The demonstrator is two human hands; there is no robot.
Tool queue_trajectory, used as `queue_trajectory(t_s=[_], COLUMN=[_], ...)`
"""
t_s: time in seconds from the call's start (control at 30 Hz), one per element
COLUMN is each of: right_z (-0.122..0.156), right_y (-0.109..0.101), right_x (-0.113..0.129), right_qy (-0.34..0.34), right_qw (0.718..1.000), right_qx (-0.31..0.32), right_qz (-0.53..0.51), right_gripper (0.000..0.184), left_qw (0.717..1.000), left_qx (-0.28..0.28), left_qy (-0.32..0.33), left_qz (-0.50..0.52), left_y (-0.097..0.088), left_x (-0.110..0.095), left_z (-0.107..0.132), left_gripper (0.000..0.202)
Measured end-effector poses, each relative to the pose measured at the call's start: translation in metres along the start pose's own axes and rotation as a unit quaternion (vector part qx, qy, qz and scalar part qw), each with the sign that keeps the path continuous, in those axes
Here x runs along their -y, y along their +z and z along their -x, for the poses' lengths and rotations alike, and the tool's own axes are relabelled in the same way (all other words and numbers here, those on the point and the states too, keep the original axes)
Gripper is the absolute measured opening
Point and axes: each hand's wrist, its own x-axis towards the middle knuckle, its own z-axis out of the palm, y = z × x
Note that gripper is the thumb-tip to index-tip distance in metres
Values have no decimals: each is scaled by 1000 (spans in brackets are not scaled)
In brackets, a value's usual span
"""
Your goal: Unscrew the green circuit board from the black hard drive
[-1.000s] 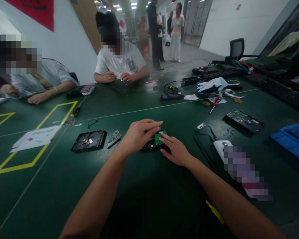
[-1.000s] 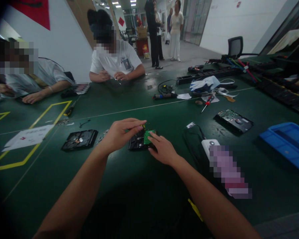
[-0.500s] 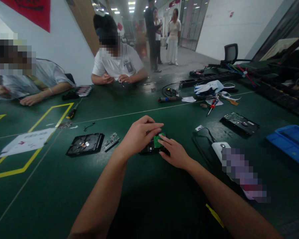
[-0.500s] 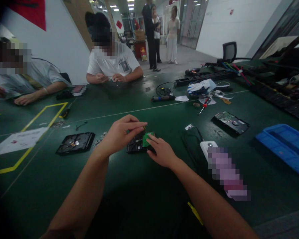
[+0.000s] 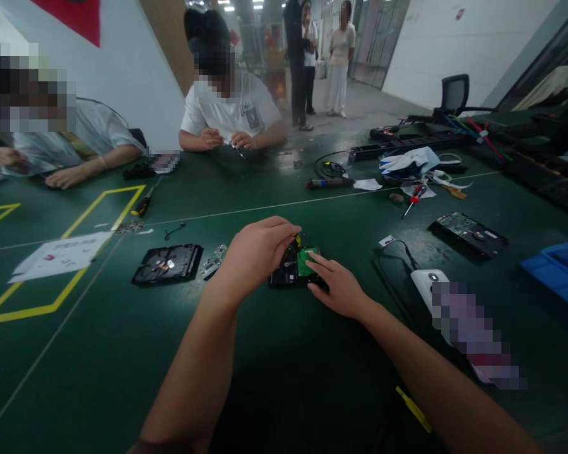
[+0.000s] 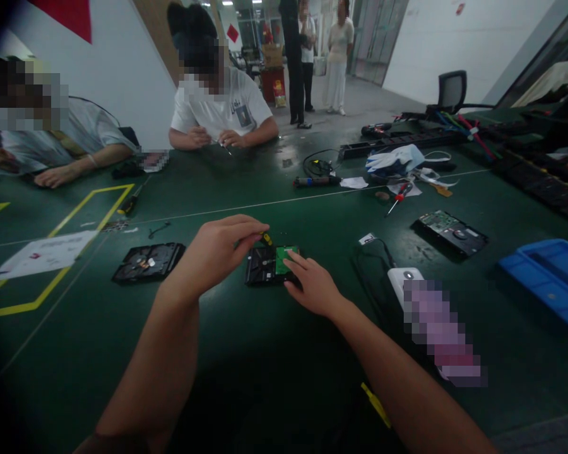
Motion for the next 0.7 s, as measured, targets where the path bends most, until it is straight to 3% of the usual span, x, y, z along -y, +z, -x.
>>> queue_trajectory(t_s=[0.37, 0.7], right_z=[0, 0], right_y=[0, 1], right_x=[1, 1], right_qy=[-3, -13], right_qw=[1000, 1000], right_qx=[-7, -16], right_qz=[2, 4], right_gripper=[54, 52], left_qw=[995, 994], left_qx=[-78, -68], left_qy=[53, 45], left_qz=[41, 72], left_y=[18, 24], left_x=[8, 4], left_z=[-3, -5], left_gripper=[19, 28])
